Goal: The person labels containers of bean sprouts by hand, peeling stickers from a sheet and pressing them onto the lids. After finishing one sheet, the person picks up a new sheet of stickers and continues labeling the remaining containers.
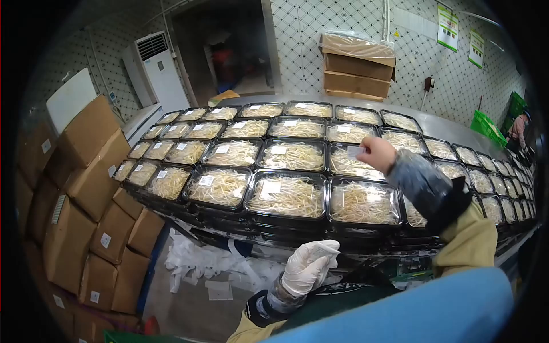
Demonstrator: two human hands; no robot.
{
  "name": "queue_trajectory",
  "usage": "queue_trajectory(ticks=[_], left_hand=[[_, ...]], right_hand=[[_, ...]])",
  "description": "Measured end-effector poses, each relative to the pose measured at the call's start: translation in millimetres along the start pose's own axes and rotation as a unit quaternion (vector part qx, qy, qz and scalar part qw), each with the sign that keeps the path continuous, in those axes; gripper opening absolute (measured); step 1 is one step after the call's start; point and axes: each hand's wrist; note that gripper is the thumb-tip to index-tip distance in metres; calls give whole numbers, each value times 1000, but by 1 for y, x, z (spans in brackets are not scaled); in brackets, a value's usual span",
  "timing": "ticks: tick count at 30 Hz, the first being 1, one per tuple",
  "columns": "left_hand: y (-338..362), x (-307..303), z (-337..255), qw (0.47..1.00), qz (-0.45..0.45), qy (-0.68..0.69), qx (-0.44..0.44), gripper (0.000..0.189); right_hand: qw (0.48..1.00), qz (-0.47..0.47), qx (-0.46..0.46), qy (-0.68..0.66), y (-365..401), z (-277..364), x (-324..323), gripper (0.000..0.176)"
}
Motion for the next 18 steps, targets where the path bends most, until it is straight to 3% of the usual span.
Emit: queue_trajectory(ticks=[3, 4, 5, 7, 8, 9, 11, 12, 13, 14, 15, 16, 17, 18], left_hand=[[8, -25, 5, 998, 38, -55, 14, 25], [11, -29, 6, 999, 9, -53, -2, 24], [12, -30, 7, 999, 6, -52, 0, 24], [14, -25, 3, 996, 5, -77, 52, 20], [17, -29, 5, 1000, -20, -15, 17, 19], [18, -28, 4, 998, -22, 32, 40, 23], [11, -21, -2, 998, -54, -2, 39, 29], [4, -17, -10, 996, -6, 68, 48, 33], [1, -7, -13, 994, -43, 91, 37, 30], [-3, -6, -12, 997, -49, 51, 20, 23], [-4, -5, -10, 998, -56, 10, 2, 17], [-3, -3, -9, 998, -55, 11, -2, 17], [-2, -1, -8, 997, -76, 3, 12, 11], [-2, 0, -8, 995, -96, -5, 27, 6]], right_hand=[[995, -14, 66, 72, -49, -31, 28, 30], [994, 2, 67, 84, -53, -29, 34, 29], [982, 59, 80, 161, -55, -28, 39, 39], [969, 92, 106, 202, -47, -16, 35, 42], [959, 96, 143, 224, -37, -12, 25, 42], [948, 99, 180, 245, -33, -12, 13, 42], [930, 64, 240, 273, -38, -58, 13, 44], [956, 78, 182, 216, -29, -49, 11, 42], [975, 90, 122, 161, -12, -30, 7, 40], [984, 159, 73, -44, 17, 5, 5, 40], [965, 202, -50, -157, 40, 24, 15, 43], [957, 186, -169, -144, 69, 43, 26, 48], [931, 185, -250, -190, 91, 64, 30, 50], [919, 175, -271, -224, 105, 76, 40, 40]])
Point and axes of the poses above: each hand's wrist, its own y-axis away from the middle knuckle, its own x-axis out of the palm, z = x × y, and after that the axes turned 12 degrees about z, right-handed
